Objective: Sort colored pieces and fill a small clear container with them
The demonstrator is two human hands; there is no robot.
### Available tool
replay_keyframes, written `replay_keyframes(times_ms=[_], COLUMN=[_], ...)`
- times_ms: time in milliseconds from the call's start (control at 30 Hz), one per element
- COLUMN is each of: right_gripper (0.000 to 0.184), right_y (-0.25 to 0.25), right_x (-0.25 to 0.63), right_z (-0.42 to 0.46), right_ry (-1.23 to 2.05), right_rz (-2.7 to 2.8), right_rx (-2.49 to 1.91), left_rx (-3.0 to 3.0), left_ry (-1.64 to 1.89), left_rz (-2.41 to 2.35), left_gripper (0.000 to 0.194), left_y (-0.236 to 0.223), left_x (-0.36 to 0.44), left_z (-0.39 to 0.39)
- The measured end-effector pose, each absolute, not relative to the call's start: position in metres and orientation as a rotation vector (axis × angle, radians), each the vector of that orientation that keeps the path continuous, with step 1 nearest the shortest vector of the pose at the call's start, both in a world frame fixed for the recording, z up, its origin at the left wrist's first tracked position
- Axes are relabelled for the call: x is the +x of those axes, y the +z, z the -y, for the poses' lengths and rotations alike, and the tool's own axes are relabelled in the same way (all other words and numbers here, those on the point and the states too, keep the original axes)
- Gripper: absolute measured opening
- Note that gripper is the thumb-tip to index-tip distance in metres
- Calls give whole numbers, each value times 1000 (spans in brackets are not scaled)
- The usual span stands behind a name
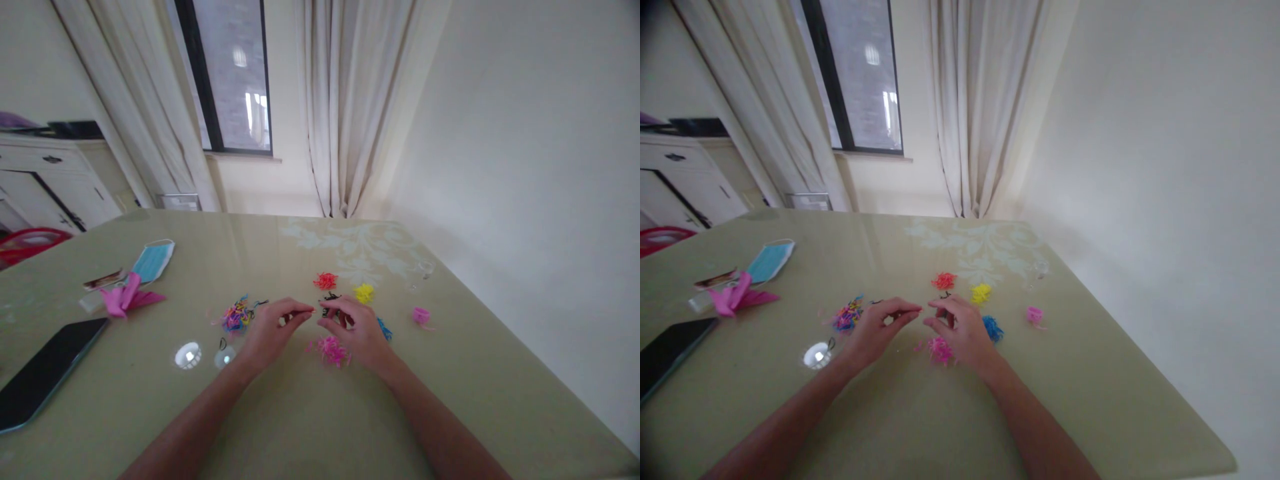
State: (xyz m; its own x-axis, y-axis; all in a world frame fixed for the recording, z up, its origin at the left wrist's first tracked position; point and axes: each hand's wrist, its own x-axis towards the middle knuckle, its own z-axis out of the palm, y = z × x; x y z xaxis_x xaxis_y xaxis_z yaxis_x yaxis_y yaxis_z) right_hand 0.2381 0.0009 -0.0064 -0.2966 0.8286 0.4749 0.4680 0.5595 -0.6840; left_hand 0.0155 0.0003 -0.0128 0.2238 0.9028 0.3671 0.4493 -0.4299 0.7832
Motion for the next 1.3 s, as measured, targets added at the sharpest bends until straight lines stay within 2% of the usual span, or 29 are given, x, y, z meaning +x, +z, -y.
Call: replay_keyframes(times_ms=[400, 767, 1000, 1300], right_gripper=[26, 27, 23, 20], right_y=[-10, -6, -5, -4], right_x=[240, 242, 241, 242], right_z=[-3, -1, 0, 1], right_ry=[693, 806, 831, 801], right_rz=[1861, 1818, 1775, 1755], right_rx=[-962, -941, -937, -901], left_rx=[1963, 2068, 1947, 1793], left_ry=[1191, 1262, 1281, 1225], left_rz=[-1203, -1163, -1209, -1125], left_gripper=[12, 16, 9, 14], left_y=[-7, -2, -4, -5], left_x=[28, 29, 29, 29], left_z=[11, 16, 14, 14])
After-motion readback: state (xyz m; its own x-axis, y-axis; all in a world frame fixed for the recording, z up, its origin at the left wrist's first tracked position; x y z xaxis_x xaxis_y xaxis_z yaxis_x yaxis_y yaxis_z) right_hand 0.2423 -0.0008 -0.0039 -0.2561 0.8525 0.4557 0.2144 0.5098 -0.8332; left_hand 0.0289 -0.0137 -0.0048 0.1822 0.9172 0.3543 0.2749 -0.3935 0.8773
